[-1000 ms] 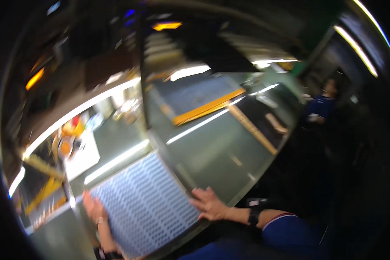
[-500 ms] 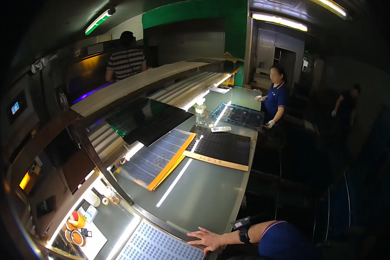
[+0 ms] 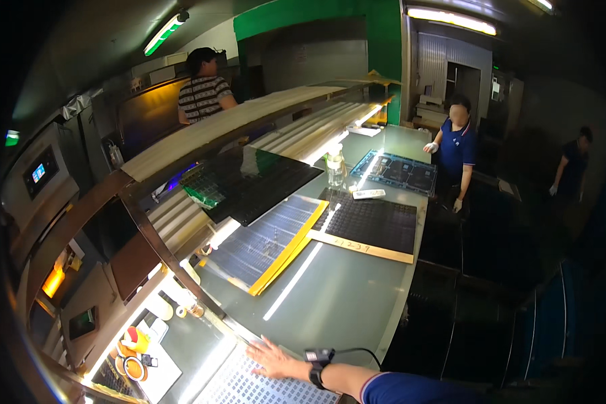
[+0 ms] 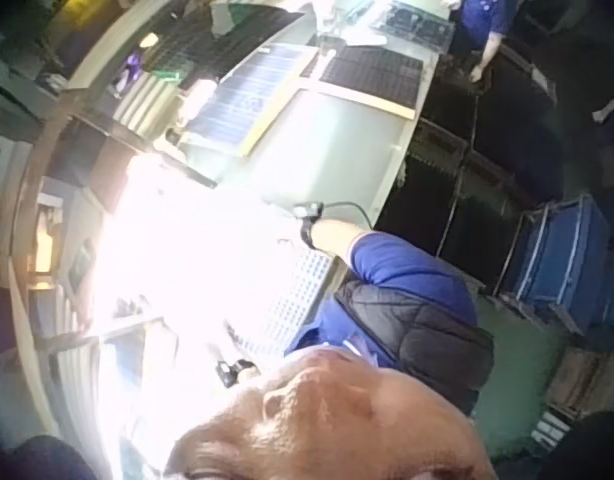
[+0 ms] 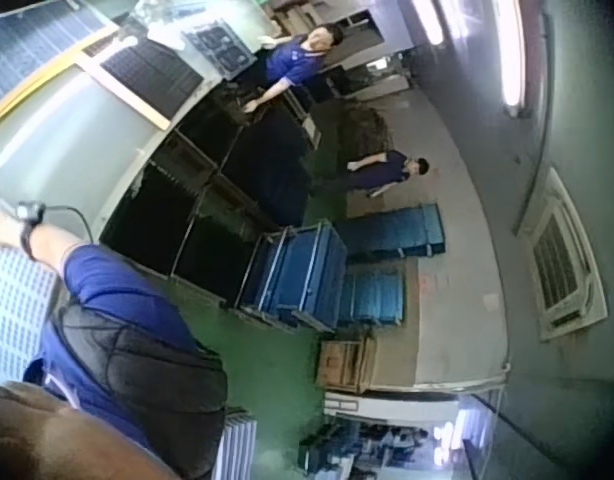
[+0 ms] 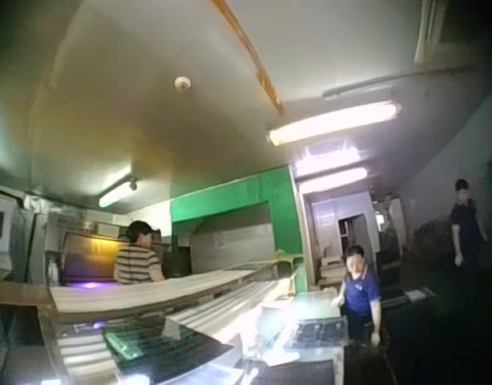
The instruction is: Inspecting patterned sheets and sorting them onto backing plates on a production line.
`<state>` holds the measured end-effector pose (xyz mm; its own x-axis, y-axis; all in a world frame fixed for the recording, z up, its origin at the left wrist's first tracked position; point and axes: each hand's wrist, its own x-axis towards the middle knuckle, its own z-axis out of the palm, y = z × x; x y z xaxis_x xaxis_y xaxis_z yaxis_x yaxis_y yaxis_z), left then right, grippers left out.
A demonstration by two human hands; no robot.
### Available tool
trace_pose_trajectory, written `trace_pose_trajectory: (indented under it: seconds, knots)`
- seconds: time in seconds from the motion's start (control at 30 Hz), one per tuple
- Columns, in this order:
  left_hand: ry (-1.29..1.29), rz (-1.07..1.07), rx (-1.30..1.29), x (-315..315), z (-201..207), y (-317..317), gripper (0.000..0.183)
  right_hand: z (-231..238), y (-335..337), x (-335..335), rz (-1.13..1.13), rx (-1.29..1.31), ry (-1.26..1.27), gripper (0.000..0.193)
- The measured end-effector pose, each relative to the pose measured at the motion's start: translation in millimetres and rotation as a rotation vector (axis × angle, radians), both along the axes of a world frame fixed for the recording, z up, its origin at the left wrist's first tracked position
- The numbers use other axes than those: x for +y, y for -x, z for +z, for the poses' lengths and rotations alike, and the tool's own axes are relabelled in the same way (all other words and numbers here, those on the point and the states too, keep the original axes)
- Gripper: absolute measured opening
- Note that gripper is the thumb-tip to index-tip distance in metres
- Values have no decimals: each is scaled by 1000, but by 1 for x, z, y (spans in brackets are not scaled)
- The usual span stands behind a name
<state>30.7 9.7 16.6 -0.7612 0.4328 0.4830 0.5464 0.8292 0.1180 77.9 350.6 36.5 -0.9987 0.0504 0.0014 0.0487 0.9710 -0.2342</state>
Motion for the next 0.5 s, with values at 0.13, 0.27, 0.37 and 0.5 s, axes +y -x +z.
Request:
trace_pose_trajectory:
  seconds: [0.13,0.27,0.37,0.5]
  knots:
    - [17,-30,-30,-5,-7,-21,55,10,-1,5,-120,28,-7,63]
    - [29,-91,-61,-24,-32,-42,58,-6,-73,-29,-146,316,23,67]
    - [58,-118,-90,-64,-66,-67,60,5,-167,-51,-181,352,90,70]
    - [143,-164,-25,-178,-196,-83,62,6,-221,-66,-101,347,103,74]
